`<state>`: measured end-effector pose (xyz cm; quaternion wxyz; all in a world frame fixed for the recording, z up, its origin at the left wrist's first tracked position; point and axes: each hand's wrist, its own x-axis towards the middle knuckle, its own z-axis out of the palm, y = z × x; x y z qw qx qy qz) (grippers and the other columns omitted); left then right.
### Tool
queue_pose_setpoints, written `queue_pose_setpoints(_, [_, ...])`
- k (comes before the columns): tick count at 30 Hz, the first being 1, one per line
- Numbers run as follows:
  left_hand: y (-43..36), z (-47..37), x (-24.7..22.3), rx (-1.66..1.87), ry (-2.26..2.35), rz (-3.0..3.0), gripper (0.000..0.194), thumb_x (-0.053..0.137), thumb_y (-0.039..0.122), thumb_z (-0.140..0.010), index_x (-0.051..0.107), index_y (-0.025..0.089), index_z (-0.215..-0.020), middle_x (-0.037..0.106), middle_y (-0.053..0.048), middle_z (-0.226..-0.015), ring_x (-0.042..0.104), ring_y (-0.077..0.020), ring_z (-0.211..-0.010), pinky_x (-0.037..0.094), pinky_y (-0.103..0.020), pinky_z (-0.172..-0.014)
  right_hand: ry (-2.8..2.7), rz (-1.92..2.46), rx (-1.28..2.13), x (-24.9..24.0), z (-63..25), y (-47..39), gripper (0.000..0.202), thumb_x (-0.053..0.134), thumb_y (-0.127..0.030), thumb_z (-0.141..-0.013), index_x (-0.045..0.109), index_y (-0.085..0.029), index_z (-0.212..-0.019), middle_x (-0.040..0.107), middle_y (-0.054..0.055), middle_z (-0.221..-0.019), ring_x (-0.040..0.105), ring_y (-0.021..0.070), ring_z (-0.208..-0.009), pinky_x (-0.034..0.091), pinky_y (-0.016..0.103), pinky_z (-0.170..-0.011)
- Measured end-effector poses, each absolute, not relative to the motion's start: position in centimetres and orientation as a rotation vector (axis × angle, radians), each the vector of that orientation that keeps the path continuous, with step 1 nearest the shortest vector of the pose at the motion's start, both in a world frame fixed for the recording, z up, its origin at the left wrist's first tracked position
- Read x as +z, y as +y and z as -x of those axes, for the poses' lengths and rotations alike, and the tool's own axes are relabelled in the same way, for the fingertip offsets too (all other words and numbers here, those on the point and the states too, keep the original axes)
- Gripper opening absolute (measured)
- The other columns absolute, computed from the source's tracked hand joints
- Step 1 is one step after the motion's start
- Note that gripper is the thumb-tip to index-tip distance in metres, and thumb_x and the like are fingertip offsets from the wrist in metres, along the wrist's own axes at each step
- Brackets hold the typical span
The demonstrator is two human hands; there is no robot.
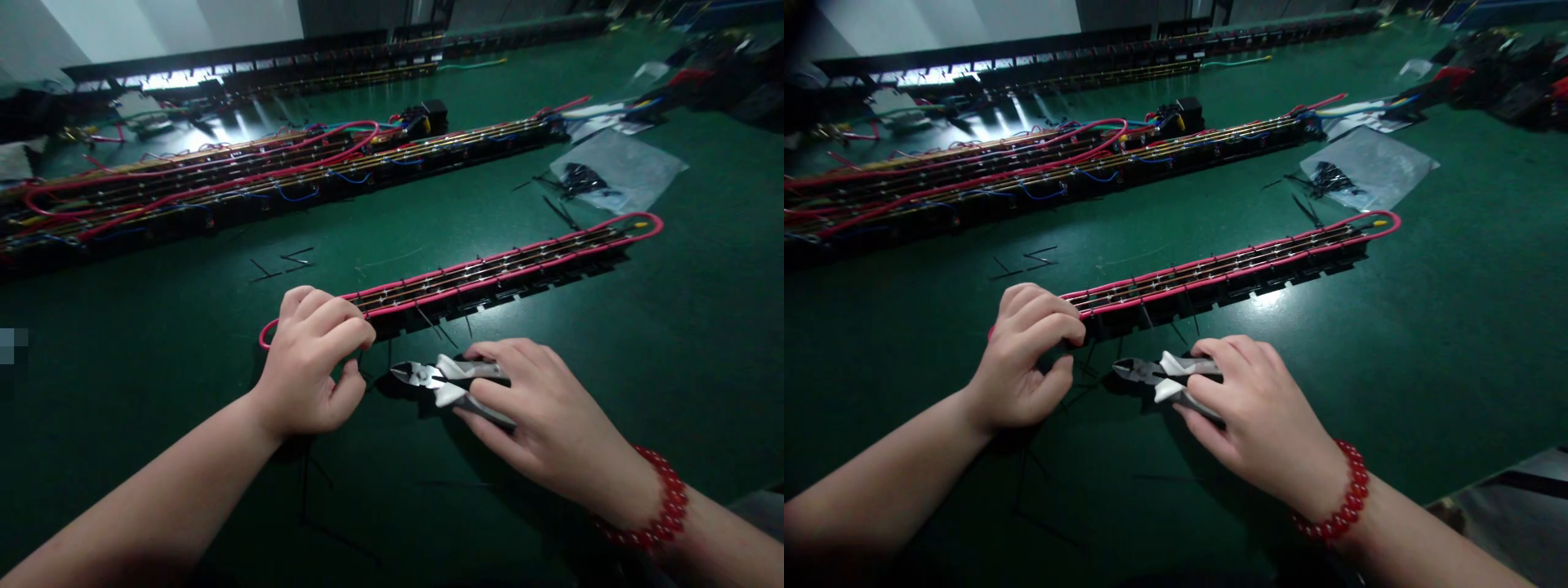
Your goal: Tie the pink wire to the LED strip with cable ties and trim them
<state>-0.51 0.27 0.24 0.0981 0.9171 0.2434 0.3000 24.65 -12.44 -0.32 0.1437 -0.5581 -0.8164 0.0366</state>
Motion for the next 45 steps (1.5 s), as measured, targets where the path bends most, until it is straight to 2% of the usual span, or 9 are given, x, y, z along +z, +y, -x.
queue_pose_setpoints(3, [-0.2, 0.1, 0.4, 0.826, 0.817, -2.806, 0.016, 0.054, 0.015, -0.082, 0.058, 0.021, -0.097, 0.066, -0.004, -0.095, 0.057, -0.0221, -0.088, 0.04, -0.044, -0.087, -2.333, 1.552, 0.089, -0.4, -25.8, -13.1, 0.018, 0.057, -0.031, -0.091, 0.064, -0.019, -0.079, 0.063, 0.012, -0.113, 0.056, 0.0281, -0.103, 0.045, 0.045, -0.084])
queue_pose_setpoints(7, [-0.9, -0.8, 1.5, 0.735, 0.833, -2.877, 0.019, 0.054, 0.018, -0.091, 0.059, 0.021, -0.109, 0.066, -0.006, -0.105, 0.059, -0.0225, -0.096, 0.044, -0.041, -0.087, -2.239, 1.55, 0.143, -0.1, -27.1, -13.4, 0.023, 0.057, -0.032, -0.092, 0.063, -0.018, -0.075, 0.06, 0.012, -0.1, 0.058, 0.0216, -0.088, 0.048, 0.035, -0.071])
queue_pose_setpoints(11, [-1.5, -2.4, 2.2, 0.649, 0.896, -2.885, 0.022, 0.054, 0.02, -0.093, 0.06, 0.022, -0.115, 0.063, -0.007, -0.111, 0.059, -0.0238, -0.099, 0.046, -0.038, -0.082, -2.282, 1.623, 0.178, 0.6, -28.0, -12.7, 0.024, 0.057, -0.036, -0.091, 0.066, -0.02, -0.075, 0.059, 0.013, -0.102, 0.059, 0.0238, -0.088, 0.05, 0.036, -0.068])
queue_pose_setpoints(14, [-1.5, -3.8, 2.0, 0.6, 0.955, -2.859, 0.018, 0.056, 0.023, -0.093, 0.063, 0.023, -0.111, 0.064, -0.006, -0.11, 0.059, -0.0239, -0.098, 0.046, -0.038, -0.082, -2.323, 1.67, 0.161, 0.9, -28.4, -11.8, 0.021, 0.06, -0.039, -0.087, 0.069, -0.022, -0.078, 0.06, 0.012, -0.106, 0.06, 0.0266, -0.09, 0.05, 0.038, -0.069])
queue_pose_setpoints(17, [-0.9, -5.0, 1.9, 0.646, 1.032, -2.703, 0.011, 0.056, 0.024, -0.093, 0.067, 0.022, -0.098, 0.068, -0.003, -0.099, 0.061, -0.0217, -0.093, 0.046, -0.037, -0.082, -2.337, 1.702, 0.105, 0.9, -28.3, -10.8, 0.018, 0.063, -0.037, -0.083, 0.07, -0.021, -0.078, 0.061, 0.012, -0.107, 0.06, 0.0265, -0.09, 0.049, 0.037, -0.069])
queue_pose_setpoints(21, [0.0, -5.6, 2.1, 0.768, 1.07, -2.416, 0.007, 0.061, 0.02, -0.089, 0.068, 0.02, -0.085, 0.068, 0.0, -0.085, 0.061, -0.016, -0.081, 0.046, -0.028, -0.07, -2.361, 1.683, -0.036, 1.0, -27.8, -9.8, 0.018, 0.063, -0.036, -0.082, 0.069, -0.02, -0.076, 0.062, 0.012, -0.106, 0.058, 0.0254, -0.088, 0.047, 0.036, -0.071])
queue_pose_setpoints(27, [0.2, -4.8, 2.2, 0.853, 1.178, -2.198, 0.007, 0.063, 0.021, -0.088, 0.07, 0.021, -0.087, 0.068, 0.002, -0.081, 0.061, -0.0125, -0.07, 0.047, -0.024, -0.062, -2.391, 1.647, -0.147, 0.9, -27.3, -9.2, 0.021, 0.061, -0.037, -0.084, 0.068, -0.02, -0.074, 0.062, 0.013, -0.106, 0.057, 0.0252, -0.087, 0.045, 0.036, -0.069])
queue_pose_setpoints(45, [0.1, -4.8, 1.6, 0.918, 1.21, -2.104, 0.008, 0.064, 0.024, -0.086, 0.071, 0.021, -0.084, 0.07, 0.001, -0.078, 0.064, -0.0135, -0.069, 0.049, -0.026, -0.064, -2.305, 1.697, -0.211, 0.4, -26.4, -9.4, 0.021, 0.059, -0.034, -0.085, 0.069, -0.019, -0.075, 0.061, 0.013, -0.108, 0.056, 0.0243, -0.09, 0.046, 0.036, -0.07])
